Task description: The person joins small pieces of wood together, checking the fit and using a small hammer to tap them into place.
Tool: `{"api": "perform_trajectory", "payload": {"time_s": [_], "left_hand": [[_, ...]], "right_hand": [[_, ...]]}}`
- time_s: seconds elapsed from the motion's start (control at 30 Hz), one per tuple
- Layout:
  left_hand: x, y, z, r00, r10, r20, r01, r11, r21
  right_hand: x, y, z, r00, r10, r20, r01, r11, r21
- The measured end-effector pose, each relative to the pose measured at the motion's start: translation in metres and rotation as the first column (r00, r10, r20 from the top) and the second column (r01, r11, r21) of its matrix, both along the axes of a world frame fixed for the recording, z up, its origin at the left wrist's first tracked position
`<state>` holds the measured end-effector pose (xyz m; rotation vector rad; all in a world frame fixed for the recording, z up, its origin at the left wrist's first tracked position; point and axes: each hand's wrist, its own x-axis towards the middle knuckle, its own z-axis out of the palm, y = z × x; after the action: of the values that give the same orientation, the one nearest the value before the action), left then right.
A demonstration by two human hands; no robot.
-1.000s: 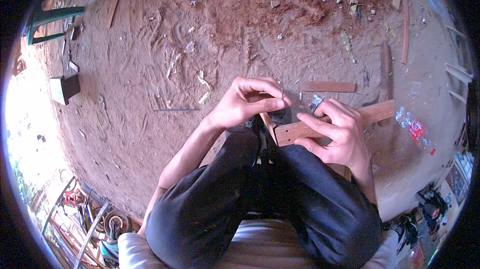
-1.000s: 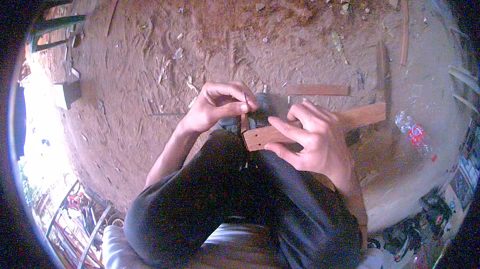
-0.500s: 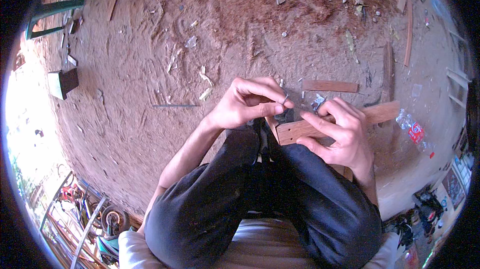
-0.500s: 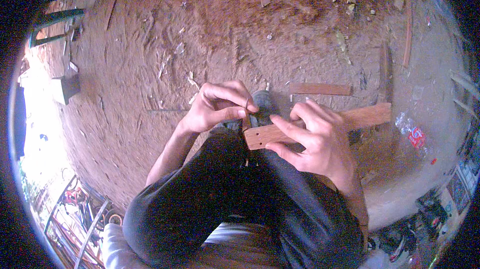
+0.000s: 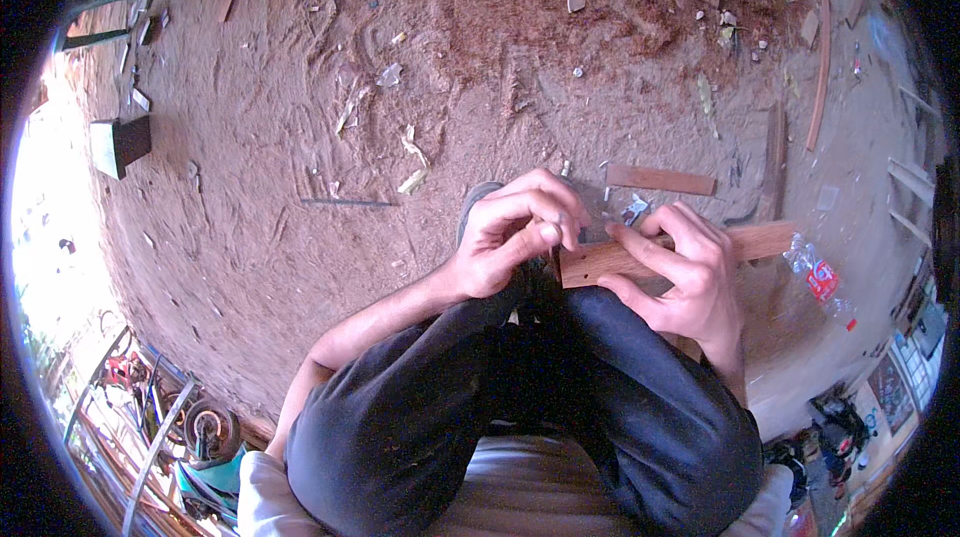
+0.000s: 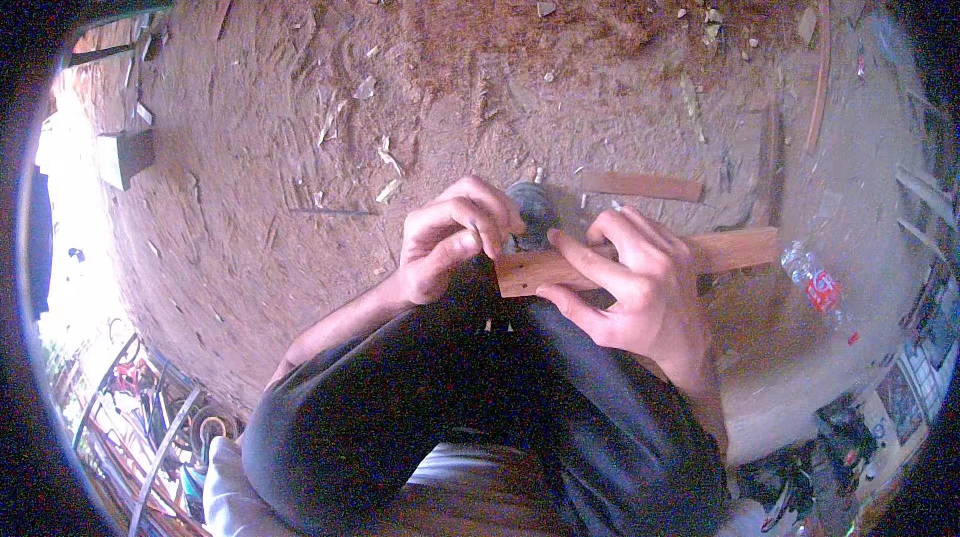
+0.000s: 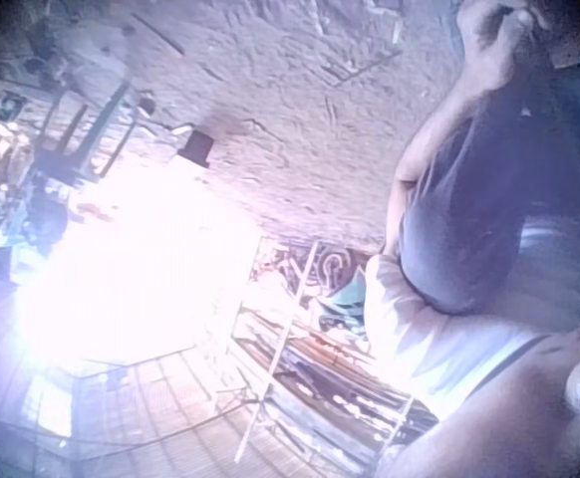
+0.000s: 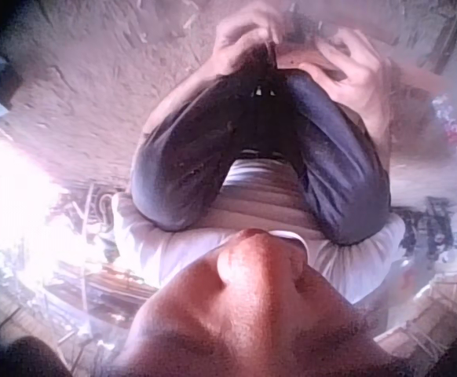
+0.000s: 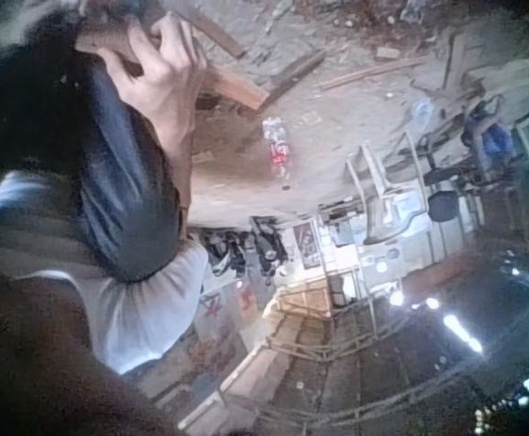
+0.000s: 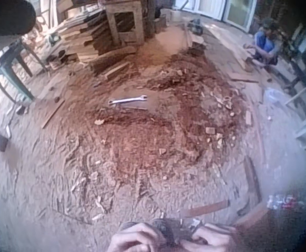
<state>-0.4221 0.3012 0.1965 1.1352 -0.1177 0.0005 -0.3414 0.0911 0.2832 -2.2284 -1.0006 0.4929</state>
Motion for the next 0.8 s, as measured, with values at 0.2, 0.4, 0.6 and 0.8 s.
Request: {"api": "perform_trajectory", "payload": {"time_s": [0.2, 0.4, 0.6, 0.8], "left_hand": [[0.001, -0.019, -0.002, 0.984, 0.146, 0.107, -0.166, 0.961, 0.22], [0.007, -0.026, -0.007, 0.984, 0.143, 0.101, -0.163, 0.96, 0.229], [0.037, -0.017, -0.004, 0.98, -0.117, -0.158, 0.136, 0.984, 0.114], [0.054, -0.008, -0.015, 0.864, -0.17, -0.473, 0.14, 0.985, -0.098]], "right_hand": [[0.004, 0.001, -0.003, 0.999, 0.0, -0.036, 0.0, 1.0, 0.007], [0.005, -0.004, -0.015, 0.968, -0.094, -0.231, 0.107, 0.993, 0.042], [0.026, -0.015, -0.024, 0.966, -0.113, -0.231, 0.131, 0.989, 0.064], [0.046, -0.019, -0.025, 0.977, -0.108, -0.182, 0.116, 0.993, 0.036]]}}
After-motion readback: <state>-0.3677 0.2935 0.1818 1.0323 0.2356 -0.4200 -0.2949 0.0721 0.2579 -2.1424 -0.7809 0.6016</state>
